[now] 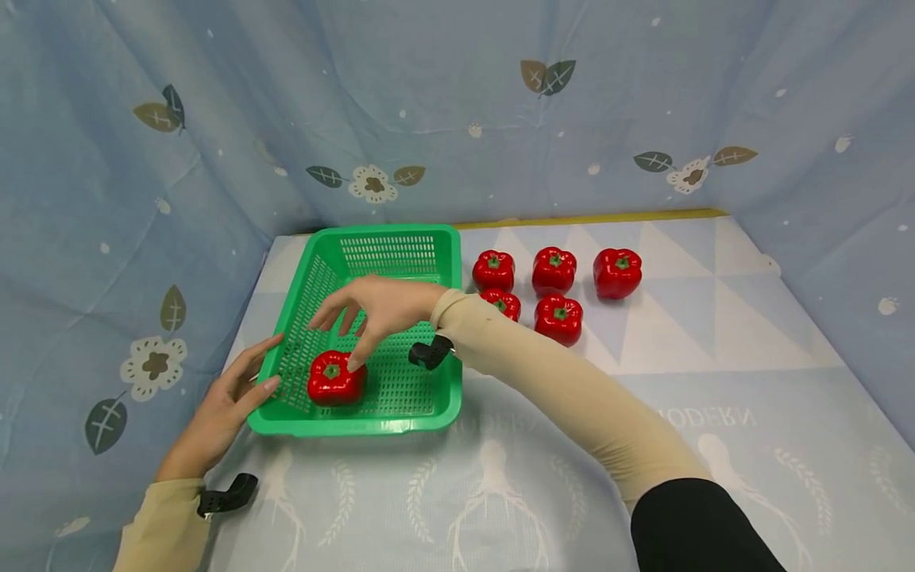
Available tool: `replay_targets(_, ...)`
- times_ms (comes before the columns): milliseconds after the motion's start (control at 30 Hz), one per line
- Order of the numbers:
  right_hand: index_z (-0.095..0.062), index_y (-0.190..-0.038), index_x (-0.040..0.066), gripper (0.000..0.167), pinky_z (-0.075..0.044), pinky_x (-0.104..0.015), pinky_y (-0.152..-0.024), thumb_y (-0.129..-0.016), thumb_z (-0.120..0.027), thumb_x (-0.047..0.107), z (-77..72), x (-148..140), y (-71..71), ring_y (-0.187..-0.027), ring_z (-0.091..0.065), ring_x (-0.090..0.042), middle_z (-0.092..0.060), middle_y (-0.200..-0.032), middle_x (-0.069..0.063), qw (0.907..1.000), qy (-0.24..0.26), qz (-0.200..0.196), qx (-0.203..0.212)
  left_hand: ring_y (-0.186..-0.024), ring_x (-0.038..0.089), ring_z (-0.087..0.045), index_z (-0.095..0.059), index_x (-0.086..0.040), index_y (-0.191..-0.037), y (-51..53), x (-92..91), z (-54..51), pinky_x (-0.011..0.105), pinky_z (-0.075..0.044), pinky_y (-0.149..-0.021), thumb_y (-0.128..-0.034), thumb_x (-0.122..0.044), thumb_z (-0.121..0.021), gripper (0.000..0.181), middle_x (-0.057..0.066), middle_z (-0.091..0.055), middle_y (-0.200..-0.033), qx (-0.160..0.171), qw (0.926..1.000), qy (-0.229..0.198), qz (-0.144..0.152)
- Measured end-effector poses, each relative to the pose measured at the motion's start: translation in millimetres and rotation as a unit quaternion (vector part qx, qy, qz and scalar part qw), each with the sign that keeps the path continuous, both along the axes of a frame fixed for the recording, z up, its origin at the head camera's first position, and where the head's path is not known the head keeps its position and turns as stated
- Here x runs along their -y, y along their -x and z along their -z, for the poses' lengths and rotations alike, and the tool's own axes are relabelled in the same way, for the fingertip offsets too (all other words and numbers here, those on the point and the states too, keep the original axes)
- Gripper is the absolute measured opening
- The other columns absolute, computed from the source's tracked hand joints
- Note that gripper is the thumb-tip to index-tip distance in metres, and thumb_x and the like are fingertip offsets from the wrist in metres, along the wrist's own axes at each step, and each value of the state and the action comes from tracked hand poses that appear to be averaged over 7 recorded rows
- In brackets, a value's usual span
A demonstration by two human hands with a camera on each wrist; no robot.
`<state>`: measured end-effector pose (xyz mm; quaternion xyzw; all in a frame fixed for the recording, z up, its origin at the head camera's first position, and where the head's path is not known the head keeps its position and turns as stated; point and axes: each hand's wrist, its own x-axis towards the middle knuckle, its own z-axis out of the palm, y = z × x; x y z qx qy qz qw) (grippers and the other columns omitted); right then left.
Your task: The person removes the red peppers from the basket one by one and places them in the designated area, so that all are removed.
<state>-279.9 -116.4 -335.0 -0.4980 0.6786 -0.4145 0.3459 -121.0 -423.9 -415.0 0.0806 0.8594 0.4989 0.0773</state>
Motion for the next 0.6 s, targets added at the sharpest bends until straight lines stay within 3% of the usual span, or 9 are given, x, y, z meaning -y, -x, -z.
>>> replay_targets(167, -0.067, -0.151, 0.010, 0.068, -0.058, -0.029, -0.098, -0.087, -0.092, 0.009, 4.1, 10.8, -0.7, -0.123, -0.067, -0.015, -0.067, -0.144, 0.007, 0.9995, -0.020, -0.023, -0.008, -0.142, 0.032, -0.054, -0.025, -0.031, -0.177, -0.1, 0.3, -1.3, 0.017, -0.051, -0.096, -0.1181, -0.017, -0.053, 0.067, 0.027, -0.026, -0.174, 0.005, 0.9998, 0.018, -0.002)
replay_targets(233, -0.066, -0.151, 0.010, 0.069, -0.058, -0.028, -0.097, -0.088, -0.092, 0.010, 5.8, 14.5, -1.1, -0.125, -0.066, -0.018, -0.067, -0.146, 0.002, 0.9990, -0.033, -0.028, -0.012, -0.144, 0.047, -0.048, -0.025, -0.030, -0.177, -0.1, -0.2, -2.2, 0.016, -0.050, -0.097, -0.1178, -0.016, -0.054, 0.067, 0.027, -0.024, -0.175, 0.007, 0.9999, 0.013, -0.002)
replay_targets(367, -0.065, -0.153, 0.009, 0.070, -0.057, -0.026, -0.095, -0.088, -0.093, 0.012, 11.6, 21.6, -1.1, -0.124, -0.064, -0.016, -0.066, -0.149, -0.006, 0.9979, -0.054, -0.032, -0.013, -0.145, 0.057, -0.043, -0.024, -0.029, -0.177, 0.4, -0.8, -2.2, 0.014, -0.049, -0.096, -0.1176, -0.015, -0.054, 0.068, 0.027, -0.023, -0.175, 0.007, 1.0000, 0.006, -0.001)
replay_targets(600, -0.063, -0.154, 0.008, 0.074, -0.055, -0.026, -0.097, -0.087, -0.094, 0.012, 19.2, 29.8, -2.3, -0.127, -0.060, -0.020, -0.064, -0.150, -0.006, 0.9956, -0.078, -0.049, -0.016, -0.148, 0.057, -0.040, -0.025, -0.031, -0.177, -1.1, -1.7, -3.5, 0.014, -0.049, -0.096, -0.1179, -0.017, -0.054, 0.067, 0.024, -0.022, -0.177, 0.019, 0.9998, 0.007, -0.008)
